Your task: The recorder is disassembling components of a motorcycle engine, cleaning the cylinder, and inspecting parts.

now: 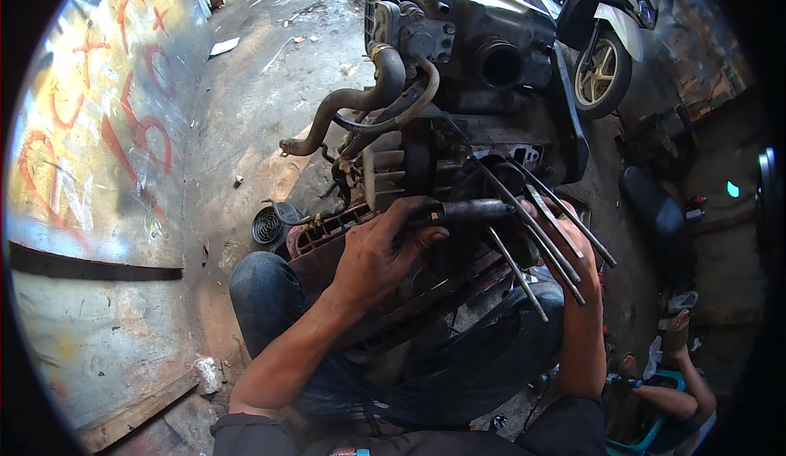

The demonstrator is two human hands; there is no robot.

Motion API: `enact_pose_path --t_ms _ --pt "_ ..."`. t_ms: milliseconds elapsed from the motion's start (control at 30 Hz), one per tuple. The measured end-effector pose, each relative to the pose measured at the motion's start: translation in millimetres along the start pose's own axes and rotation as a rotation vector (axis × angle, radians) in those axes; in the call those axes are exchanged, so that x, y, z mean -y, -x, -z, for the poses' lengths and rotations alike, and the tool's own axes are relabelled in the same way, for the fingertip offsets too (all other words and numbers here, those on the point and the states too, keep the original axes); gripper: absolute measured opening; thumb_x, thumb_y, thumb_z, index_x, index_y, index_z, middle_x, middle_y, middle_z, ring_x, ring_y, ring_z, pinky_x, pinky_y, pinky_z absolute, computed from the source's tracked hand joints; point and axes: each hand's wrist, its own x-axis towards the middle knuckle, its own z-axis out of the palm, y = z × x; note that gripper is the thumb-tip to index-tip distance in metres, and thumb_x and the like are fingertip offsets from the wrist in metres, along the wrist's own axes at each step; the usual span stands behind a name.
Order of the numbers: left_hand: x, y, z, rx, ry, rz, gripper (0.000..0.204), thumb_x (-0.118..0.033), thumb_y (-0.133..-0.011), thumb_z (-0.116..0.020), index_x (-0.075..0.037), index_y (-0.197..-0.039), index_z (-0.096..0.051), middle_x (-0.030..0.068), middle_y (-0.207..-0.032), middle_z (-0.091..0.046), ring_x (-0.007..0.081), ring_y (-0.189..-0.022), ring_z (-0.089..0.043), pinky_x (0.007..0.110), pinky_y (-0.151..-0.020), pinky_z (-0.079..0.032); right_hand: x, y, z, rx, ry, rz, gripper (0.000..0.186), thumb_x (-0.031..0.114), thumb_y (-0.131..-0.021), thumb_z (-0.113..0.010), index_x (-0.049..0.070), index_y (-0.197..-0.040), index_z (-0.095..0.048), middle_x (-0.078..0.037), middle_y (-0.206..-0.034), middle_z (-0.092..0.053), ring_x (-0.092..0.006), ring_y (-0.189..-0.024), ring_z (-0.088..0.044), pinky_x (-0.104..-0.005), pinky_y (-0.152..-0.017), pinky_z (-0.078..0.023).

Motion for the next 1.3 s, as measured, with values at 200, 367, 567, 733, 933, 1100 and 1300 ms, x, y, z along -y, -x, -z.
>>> enact_pose_path --t_ms 200,367,567,733,933,1100,1300 --pt "-5 -3 15 0.142 -0.063 0.039 0.040 -0.015 -0.085 -0.080 -0.008 -0.121 -0.065 0.0085 -0.096 -0.075 0.0191 -0.085 -0.074 0.031 -0.073 -0.058 20 2 0 0.010 0.220 -0.022 0.038 0.033 -0.084 -0.085 -0.001 -0.094 -0.073 0.000 -0.078 -0.069 -0.0048 -0.066 -0.059 -0.0201 -0.061 -0.046" --pt "-5 -5 16 0.161 -0.055 0.079 0.038 -0.011 -0.084 -0.079 -0.008 -0.120 -0.067 0.0086 -0.094 -0.075 0.0184 -0.083 -0.074 0.030 -0.072 -0.057 14 5 -4 -0.042 0.155 -0.074 0.040 0.032 -0.084 -0.084 -0.004 -0.096 -0.071 -0.002 -0.078 -0.068 -0.0064 -0.065 -0.061 -0.0199 -0.060 -0.048" --pt "-6 -6 12 0.103 -0.081 0.050 0.036 -0.011 -0.085 -0.079 -0.008 -0.119 -0.069 0.0091 -0.093 -0.075 0.0170 -0.081 -0.073 0.031 -0.070 -0.057 15 3 -2 -0.024 0.141 -0.094 0.038 0.029 -0.084 -0.084 -0.004 -0.096 -0.071 -0.003 -0.078 -0.068 -0.0062 -0.065 -0.061 -0.0191 -0.059 -0.048" --pt "3 -5 8 0.072 -0.064 -0.058 0.041 -0.012 -0.088 -0.075 -0.011 -0.128 -0.065 0.0127 -0.098 -0.074 0.0262 -0.085 -0.075 0.036 -0.069 -0.058 11 1 -2 -0.023 0.119 -0.049 0.036 0.029 -0.084 -0.084 -0.003 -0.095 -0.072 -0.002 -0.077 -0.068 -0.0054 -0.064 -0.061 -0.0189 -0.059 -0.048" --pt "6 -4 8 0.089 -0.061 -0.070 0.043 -0.011 -0.088 -0.074 -0.014 -0.130 -0.064 0.0132 -0.101 -0.073 0.0289 -0.086 -0.075 0.037 -0.070 -0.059 12 4 -5 -0.027 0.120 -0.049 0.036 0.030 -0.084 -0.085 -0.002 -0.094 -0.072 -0.002 -0.077 -0.069 -0.0054 -0.064 -0.061 -0.0189 -0.058 -0.048" --pt "1 -4 7 0.064 -0.076 -0.039 0.040 -0.003 -0.085 -0.075 -0.011 -0.124 -0.068 0.0105 -0.094 -0.074 0.0201 -0.083 -0.075 0.033 -0.071 -0.058 14 4 -5 -0.051 0.174 -0.036 0.038 0.032 -0.085 -0.084 -0.003 -0.093 -0.072 -0.002 -0.076 -0.069 -0.0058 -0.063 -0.062 -0.0189 -0.058 -0.049" --pt "1 -4 6 0.056 -0.058 -0.043 0.039 -0.004 -0.086 -0.075 -0.011 -0.123 -0.068 0.0101 -0.093 -0.074 0.0195 -0.082 -0.074 0.032 -0.070 -0.058 15 4 -4 -0.023 0.151 -0.058 0.038 0.032 -0.084 -0.084 -0.003 -0.093 -0.072 -0.002 -0.076 -0.069 -0.0062 -0.063 -0.062 -0.0195 -0.059 -0.049"
